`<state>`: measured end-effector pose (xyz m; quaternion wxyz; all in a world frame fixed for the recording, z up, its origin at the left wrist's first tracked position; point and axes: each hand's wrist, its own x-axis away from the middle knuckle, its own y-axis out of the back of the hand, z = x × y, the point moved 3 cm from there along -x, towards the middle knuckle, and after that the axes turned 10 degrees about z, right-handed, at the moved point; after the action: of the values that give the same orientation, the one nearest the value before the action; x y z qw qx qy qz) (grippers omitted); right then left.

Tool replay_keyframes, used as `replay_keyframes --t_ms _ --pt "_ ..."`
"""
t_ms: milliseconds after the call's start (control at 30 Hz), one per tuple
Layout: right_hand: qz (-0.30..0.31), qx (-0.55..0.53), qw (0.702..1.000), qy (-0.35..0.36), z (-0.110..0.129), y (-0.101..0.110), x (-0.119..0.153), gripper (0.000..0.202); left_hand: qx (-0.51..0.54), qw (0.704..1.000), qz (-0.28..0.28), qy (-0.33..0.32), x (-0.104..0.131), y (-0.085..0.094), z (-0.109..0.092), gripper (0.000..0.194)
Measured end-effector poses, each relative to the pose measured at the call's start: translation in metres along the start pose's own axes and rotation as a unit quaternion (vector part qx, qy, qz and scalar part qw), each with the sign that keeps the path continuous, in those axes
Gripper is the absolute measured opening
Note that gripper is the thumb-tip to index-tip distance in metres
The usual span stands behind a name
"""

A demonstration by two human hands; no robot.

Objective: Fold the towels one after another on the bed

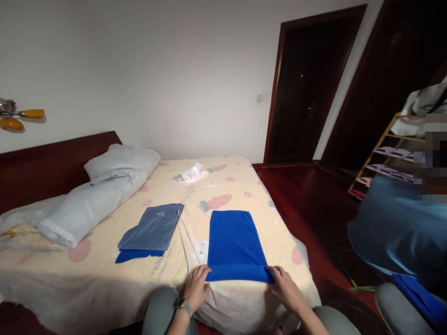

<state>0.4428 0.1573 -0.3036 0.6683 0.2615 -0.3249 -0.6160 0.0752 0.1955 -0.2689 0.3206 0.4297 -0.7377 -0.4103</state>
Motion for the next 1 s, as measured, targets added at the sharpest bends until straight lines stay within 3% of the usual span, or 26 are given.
replay_keyframes --t_ms 233,500,767,1000 --pt "-0.010 -0.030 0.999 0.035 -0.003 -0.003 -0.017 0.036 0.078 0.997 -0.025 0.011 -0.015 -0.016 0.016 0.044" --pt "-0.032 -0.100 0.994 -0.035 -0.006 -0.006 -0.057 0.054 0.121 0.980 -0.104 0.116 -0.058 -0.018 0.033 0.039" --pt "-0.012 -0.116 0.985 -0.131 -0.020 0.001 -0.085 0.065 0.121 0.972 -0.081 0.186 -0.089 -0.018 0.032 0.031" --pt "0.021 -0.130 0.979 -0.158 -0.026 -0.005 -0.101 0.060 0.181 0.960 -0.078 0.197 -0.099 -0.019 0.042 0.028"
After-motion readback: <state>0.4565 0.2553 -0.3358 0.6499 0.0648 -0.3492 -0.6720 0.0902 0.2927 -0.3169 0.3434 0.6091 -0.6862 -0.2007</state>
